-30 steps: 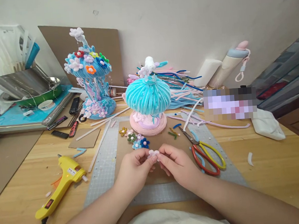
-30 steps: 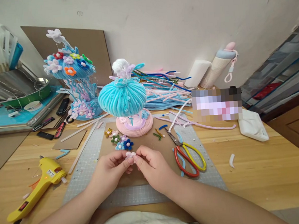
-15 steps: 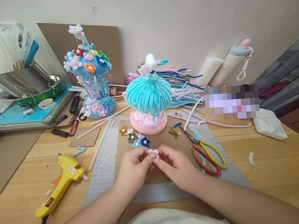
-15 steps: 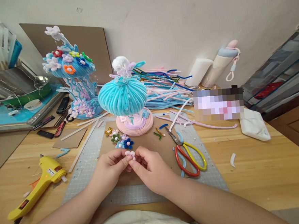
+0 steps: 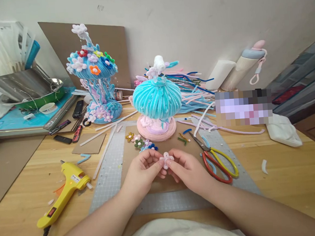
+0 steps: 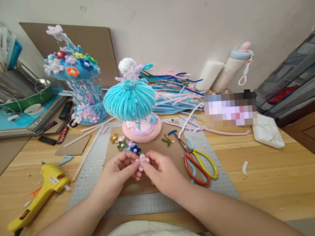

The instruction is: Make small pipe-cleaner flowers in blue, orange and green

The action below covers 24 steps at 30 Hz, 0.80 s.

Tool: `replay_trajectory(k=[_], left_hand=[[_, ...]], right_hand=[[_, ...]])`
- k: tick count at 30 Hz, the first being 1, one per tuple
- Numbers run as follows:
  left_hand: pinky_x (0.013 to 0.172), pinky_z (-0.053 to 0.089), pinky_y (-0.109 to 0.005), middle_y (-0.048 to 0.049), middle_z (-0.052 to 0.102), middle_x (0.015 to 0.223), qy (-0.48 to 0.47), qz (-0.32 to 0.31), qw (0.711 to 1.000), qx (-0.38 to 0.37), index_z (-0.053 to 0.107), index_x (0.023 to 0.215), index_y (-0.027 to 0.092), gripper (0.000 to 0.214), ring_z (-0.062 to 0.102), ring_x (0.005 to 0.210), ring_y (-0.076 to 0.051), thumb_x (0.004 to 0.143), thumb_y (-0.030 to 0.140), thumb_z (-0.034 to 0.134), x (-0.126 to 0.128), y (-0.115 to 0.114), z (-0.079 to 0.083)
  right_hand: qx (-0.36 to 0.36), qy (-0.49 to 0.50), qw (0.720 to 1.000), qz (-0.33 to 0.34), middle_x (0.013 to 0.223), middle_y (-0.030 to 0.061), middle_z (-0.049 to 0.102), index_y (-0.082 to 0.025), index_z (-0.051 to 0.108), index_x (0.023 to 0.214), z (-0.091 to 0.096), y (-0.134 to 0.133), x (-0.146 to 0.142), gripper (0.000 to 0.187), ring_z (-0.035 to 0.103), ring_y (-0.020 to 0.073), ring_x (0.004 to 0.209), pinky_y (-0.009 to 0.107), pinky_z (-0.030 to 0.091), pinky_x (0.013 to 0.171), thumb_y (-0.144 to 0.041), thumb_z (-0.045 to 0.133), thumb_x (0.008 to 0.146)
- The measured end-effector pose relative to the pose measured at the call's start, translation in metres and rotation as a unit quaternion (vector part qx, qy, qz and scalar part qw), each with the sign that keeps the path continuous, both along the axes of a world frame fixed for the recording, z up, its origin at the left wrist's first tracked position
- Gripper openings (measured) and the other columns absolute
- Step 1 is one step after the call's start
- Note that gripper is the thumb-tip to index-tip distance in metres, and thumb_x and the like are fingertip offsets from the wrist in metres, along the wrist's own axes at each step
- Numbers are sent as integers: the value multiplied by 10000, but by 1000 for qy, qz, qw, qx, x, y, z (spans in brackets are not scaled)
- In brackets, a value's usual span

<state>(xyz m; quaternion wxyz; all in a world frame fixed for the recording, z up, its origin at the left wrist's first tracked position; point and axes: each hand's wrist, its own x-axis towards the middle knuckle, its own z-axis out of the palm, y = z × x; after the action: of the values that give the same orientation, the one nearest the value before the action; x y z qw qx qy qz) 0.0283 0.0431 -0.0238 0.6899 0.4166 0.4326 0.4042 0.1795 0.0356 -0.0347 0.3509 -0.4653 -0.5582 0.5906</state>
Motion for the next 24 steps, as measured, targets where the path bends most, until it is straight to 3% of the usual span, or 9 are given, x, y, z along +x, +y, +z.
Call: replay_trajectory(k=[10, 16, 24], left_hand=[[593, 449, -211, 0, 598, 688, 47, -11, 996, 77, 576, 830, 148, 127, 539, 636, -98, 781, 257, 618, -1, -4, -2], [639, 451, -231, -5, 599, 696, 47, -34, 995, 85, 567, 803, 151, 104, 544, 663, -111, 789, 245, 608, -2, -4, 2], [698, 464, -258, -11, 619, 714, 36, -18, 995, 92, 562, 802, 152, 104, 581, 701, -129, 784, 241, 613, 2, -6, 1]], right_hand=[[-33, 17, 999, 39, 552, -58, 443, -180, 453, 712, 1, -2, 0, 278, 375, 58, 408, 169, 300, 376, -381, 407, 899], [-50, 17, 998, 12, 473, -69, 420, -176, 444, 660, 6, -3, -1, 364, 344, 47, 353, 160, 261, 342, -444, 393, 901], [-55, 40, 998, -12, 468, -70, 426, -171, 459, 668, 3, -3, -3, 350, 343, 43, 343, 158, 263, 334, -440, 423, 889]])
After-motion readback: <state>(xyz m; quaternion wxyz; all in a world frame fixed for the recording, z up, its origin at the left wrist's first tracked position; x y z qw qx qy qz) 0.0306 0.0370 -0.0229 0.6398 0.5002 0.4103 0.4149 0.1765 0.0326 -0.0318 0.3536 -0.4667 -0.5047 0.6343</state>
